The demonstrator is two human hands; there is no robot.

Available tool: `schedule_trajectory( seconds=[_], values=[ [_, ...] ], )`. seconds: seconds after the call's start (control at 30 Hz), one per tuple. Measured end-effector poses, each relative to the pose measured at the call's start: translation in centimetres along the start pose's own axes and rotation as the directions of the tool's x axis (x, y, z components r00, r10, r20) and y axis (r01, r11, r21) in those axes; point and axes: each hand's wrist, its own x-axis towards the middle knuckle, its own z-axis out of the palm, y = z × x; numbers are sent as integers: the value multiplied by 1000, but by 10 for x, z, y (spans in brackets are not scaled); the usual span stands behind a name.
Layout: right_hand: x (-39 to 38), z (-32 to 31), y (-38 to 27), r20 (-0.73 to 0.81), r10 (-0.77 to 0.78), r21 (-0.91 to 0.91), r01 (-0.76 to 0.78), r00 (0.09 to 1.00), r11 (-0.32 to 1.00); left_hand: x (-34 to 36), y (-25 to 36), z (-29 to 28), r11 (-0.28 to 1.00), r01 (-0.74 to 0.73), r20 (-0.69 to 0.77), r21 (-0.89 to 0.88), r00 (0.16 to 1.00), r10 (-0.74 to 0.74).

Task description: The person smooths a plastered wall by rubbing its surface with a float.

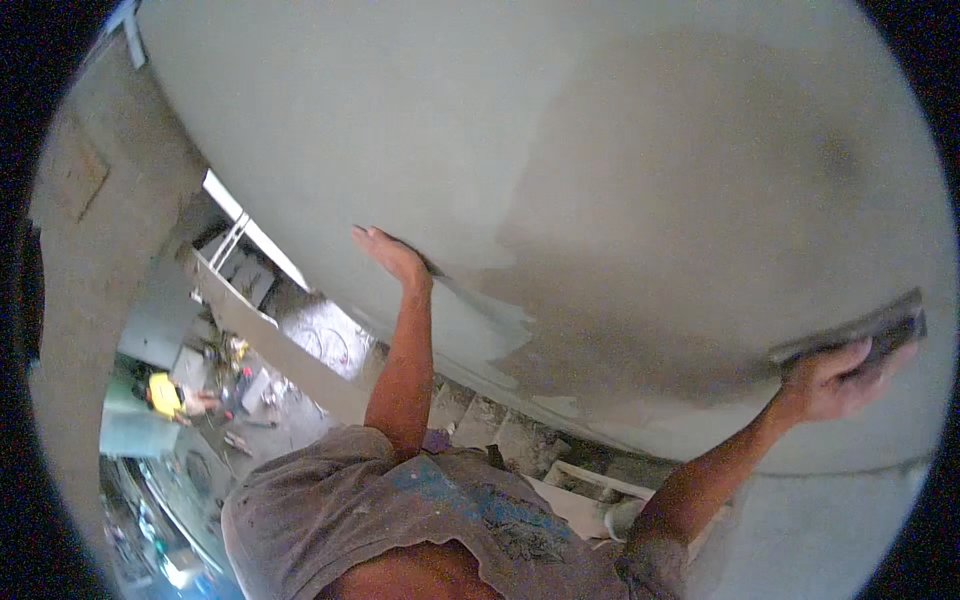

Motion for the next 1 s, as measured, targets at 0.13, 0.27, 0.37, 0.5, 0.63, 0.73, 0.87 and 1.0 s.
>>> schedule_trajectory(
  seconds=[0.13, 0.27, 0.37, 0.5, 0.63, 0.73, 0.87, 1.0],
  values=[
    [-13, -1, -13, 67, 198, 25, -200, 978, 980, -3, 37, 12, 978, 179, 16, -111, 984, -179],
    [-10, 1, -9, 71, 222, -29, -221, 972, 975, -11, 111, 23, 760, -649, 310, 2, 723, 617],
    [-4, 2, -7, 66, 211, -6, -211, 975, 977, -28, 118, 21, 369, -912, 393, -181, 277, 877],
    [-3, 3, -13, 54, 194, -13, -194, 979, 981, -15, 26, 7, 950, -299, 85, -86, 948, 306],
    [-7, 2, -13, 32, 179, -58, -177, 983, 982, 8, -53, -8, 452, 747, 251, -489, 616, -747],
    [-7, 3, -4, 10, 146, -35, -145, 989, 989, -1, -36, 1, 859, 505, 16, -82, 862, -506],
    [-4, 7, -3, 16, 175, 71, -176, 984, 982, -13, 30, 16, 995, -63, 67, 76, 996, 58],
    [-27, 3, -51, 82, 352, 9, -354, 932, 935, -9, 60, 22, 921, -376, 5, -105, 926, 379]
  ],
)
